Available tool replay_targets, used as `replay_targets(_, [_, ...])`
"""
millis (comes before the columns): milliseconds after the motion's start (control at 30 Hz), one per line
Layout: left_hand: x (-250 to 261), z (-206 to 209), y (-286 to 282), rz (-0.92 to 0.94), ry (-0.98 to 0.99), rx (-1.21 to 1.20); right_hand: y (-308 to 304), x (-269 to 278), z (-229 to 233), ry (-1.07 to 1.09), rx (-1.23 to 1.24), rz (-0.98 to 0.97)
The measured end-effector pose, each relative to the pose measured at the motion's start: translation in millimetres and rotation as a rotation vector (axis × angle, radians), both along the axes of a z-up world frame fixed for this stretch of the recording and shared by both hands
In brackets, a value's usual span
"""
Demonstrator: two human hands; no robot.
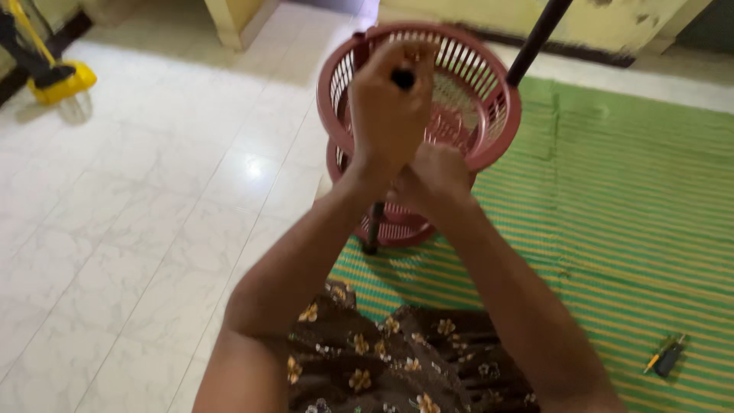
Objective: The person assembles a three-tier plastic basket stand by inserting black cylindrical legs into the basket holes and securing them with a screwdriver. The person works on each leg sequentially, tightening them in place.
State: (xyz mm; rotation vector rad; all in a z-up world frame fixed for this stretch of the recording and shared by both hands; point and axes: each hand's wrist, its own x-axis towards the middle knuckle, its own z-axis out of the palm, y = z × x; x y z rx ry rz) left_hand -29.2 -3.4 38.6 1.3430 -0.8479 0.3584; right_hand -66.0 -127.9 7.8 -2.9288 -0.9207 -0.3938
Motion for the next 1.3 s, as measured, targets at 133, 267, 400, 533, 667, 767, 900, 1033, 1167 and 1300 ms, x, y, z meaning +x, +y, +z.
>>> replay_targets(133, [1, 17, 17, -0.056, -0.139, 0.025, 6, -3, 3, 0.113, 0.034, -0.089])
replay_targets(267, [17, 24, 40, -0.948, 0.206, 0.077, 5, -8, 1, 0.079, 0.009, -0.112])
replay_targets(400, [29, 8, 26, -0.866, 0.333, 0.099, 2, -2, -1, 0.081, -0.024, -0.134])
replay_targets(533, [15, -14, 1, -0.241, 0.269, -0.025, -6, 5, -9, 0.055, 0.032, -0.113])
replay_targets(667, [-10, -10, -5, 0.16, -0.044, -0.095, -2, 4, -14, -0.033, 0.027, -0.06])
replay_targets(767, [-5, 4, 20, -0.422, 0.164, -0.083, -2, 2, -13, 0.061, -0.026, -0.112])
replay_targets(900, [23, 5, 30, -1.131, 0.371, 0.01, -4, -1, -16, -0.021, 0.048, -0.036])
replay_targets(1033, [26, -10, -2, -0.476, 0.213, 0.023, -14, 8, -19, -0.03, -0.045, -0.054])
replay_targets(1167, [-6, -20, -35, 0.567, -0.045, -0.198, -13, 18, -26, -0.049, 0.095, -0.043])
replay_targets(1300, [-8, -9, 3, -0.083, 0.306, -0.042, -3, 15, -19, 0.012, 0.036, -0.059])
